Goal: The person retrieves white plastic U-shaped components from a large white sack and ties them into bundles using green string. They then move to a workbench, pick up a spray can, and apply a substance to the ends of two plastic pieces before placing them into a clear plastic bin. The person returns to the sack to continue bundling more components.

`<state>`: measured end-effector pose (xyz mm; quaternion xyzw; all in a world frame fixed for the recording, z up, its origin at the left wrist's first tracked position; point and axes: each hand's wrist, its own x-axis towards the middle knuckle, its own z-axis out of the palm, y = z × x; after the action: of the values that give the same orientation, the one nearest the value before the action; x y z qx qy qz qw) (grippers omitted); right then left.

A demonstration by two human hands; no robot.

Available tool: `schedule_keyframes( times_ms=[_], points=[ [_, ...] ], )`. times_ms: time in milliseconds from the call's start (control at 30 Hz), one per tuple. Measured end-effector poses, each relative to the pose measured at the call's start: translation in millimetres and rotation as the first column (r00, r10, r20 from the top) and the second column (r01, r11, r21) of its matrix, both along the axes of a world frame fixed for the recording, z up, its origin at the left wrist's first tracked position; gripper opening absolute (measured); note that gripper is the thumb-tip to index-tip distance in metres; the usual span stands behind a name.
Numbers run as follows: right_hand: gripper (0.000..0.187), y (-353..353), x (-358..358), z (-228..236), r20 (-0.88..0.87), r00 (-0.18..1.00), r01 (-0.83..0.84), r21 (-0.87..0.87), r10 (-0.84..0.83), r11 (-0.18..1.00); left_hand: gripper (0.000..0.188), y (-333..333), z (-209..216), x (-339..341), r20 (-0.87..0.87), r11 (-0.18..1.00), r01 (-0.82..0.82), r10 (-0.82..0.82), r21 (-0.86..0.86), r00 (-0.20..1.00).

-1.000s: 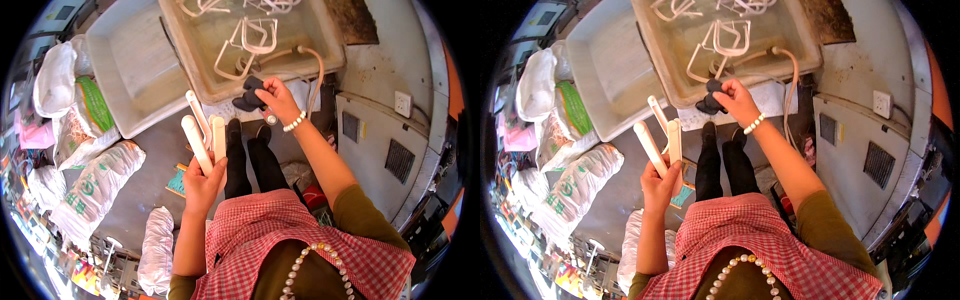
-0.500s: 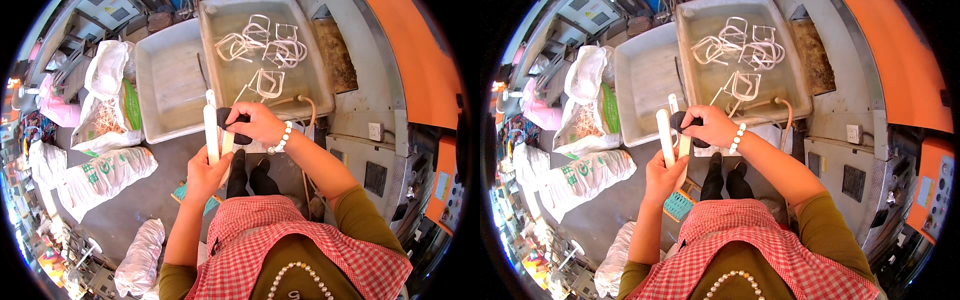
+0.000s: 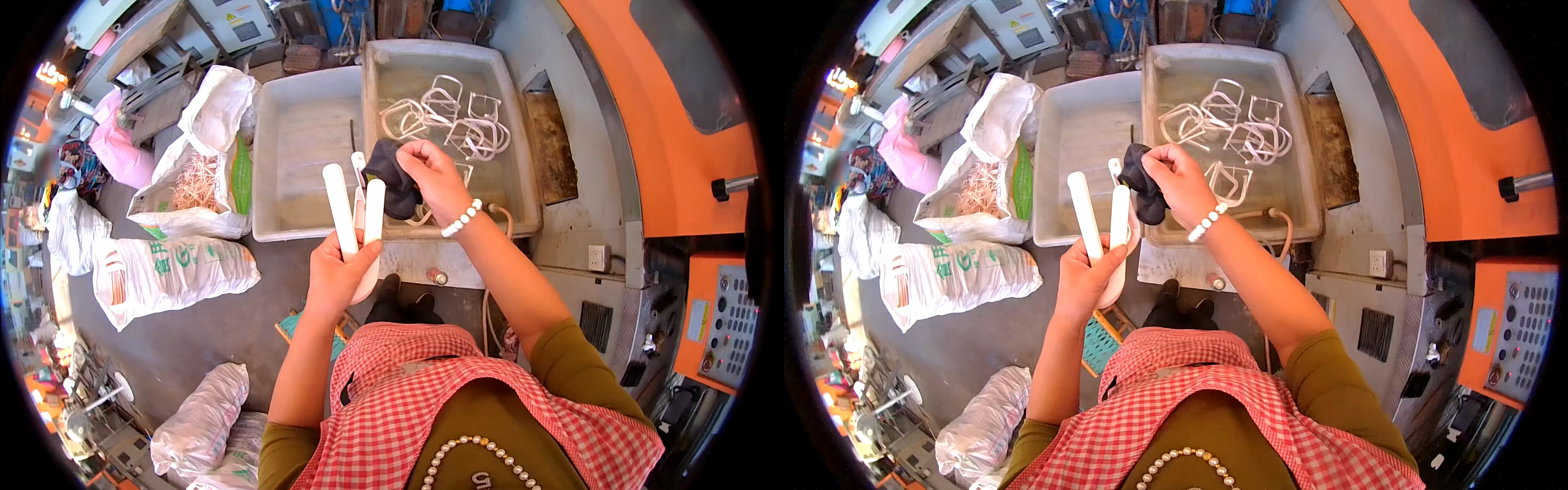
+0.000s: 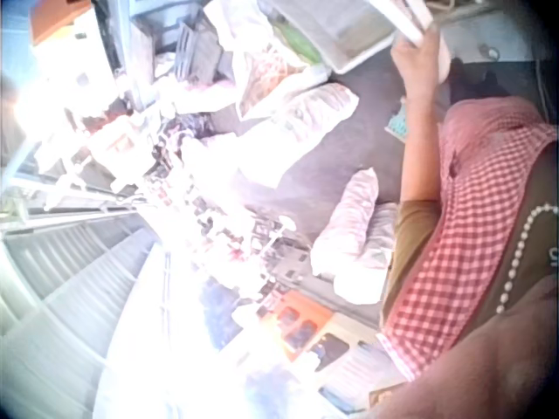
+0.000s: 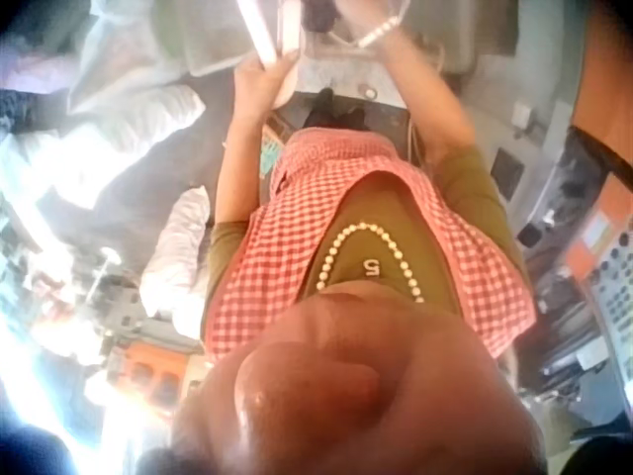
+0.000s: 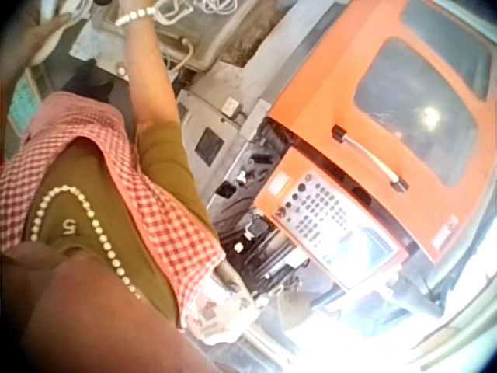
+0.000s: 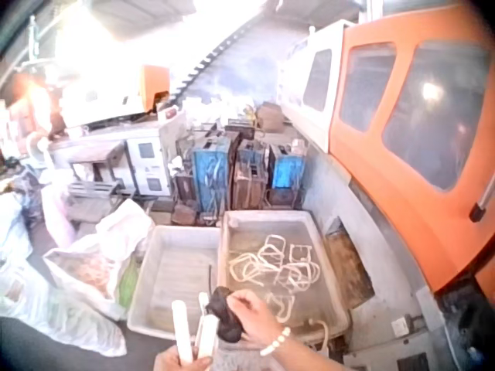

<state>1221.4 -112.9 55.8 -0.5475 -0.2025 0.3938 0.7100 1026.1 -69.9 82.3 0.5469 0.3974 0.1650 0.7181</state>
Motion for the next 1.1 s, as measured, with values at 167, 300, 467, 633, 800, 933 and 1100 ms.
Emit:
schedule_keyframes(
  times_ms=[167, 300, 467, 633, 800, 933, 1100],
  points=[
    [0.011, -7, -15, 40, 0.023, 0.972, -0.235, 0.04, 0.234, 0.971, 0.017, 2, 16, -11, 0.033, 0.999, -0.032, 0.033, -0.023, 0.999],
    [0.013, -4, -29, 53, 0.342, 0.834, -0.409, -0.145, 0.433, 0.901, 0.017, -2, 20, -18, 0.068, 0.998, -0.052, 0.05, 0.024, 0.996],
    [0.012, 2, -36, 48, 0.403, 0.808, -0.394, -0.175, 0.43, 0.903, 0.02, -7, 18, -22, 0.008, 0.984, -0.073, 0.073, 0.161, 0.997],
    [0.011, 10, -49, 46, 0.535, 0.789, -0.224, -0.21, 0.304, 0.952, 0.02, -13, 17, -17, -0.021, 0.98, -0.098, 0.103, 0.171, 0.994],
    [0.01, 10, -49, 37, 0.478, 0.83, -0.229, -0.179, 0.288, 0.957, 0.019, -10, 14, -21, 0.011, 0.988, -0.1, 0.099, 0.114, 0.995],
    [0.009, 1, -47, 43, 0.301, 0.857, -0.353, -0.246, 0.418, 0.903, 0.019, -12, 10, -23, -0.003, 0.985, -0.105, 0.107, 0.135, 0.994],
    [0.009, 13, -57, 30, 0.407, 0.888, -0.121, -0.241, 0.214, 0.963, 0.02, -20, 7, -24, -0.032, 0.976, -0.098, 0.106, 0.195, 0.994]
  ],
)
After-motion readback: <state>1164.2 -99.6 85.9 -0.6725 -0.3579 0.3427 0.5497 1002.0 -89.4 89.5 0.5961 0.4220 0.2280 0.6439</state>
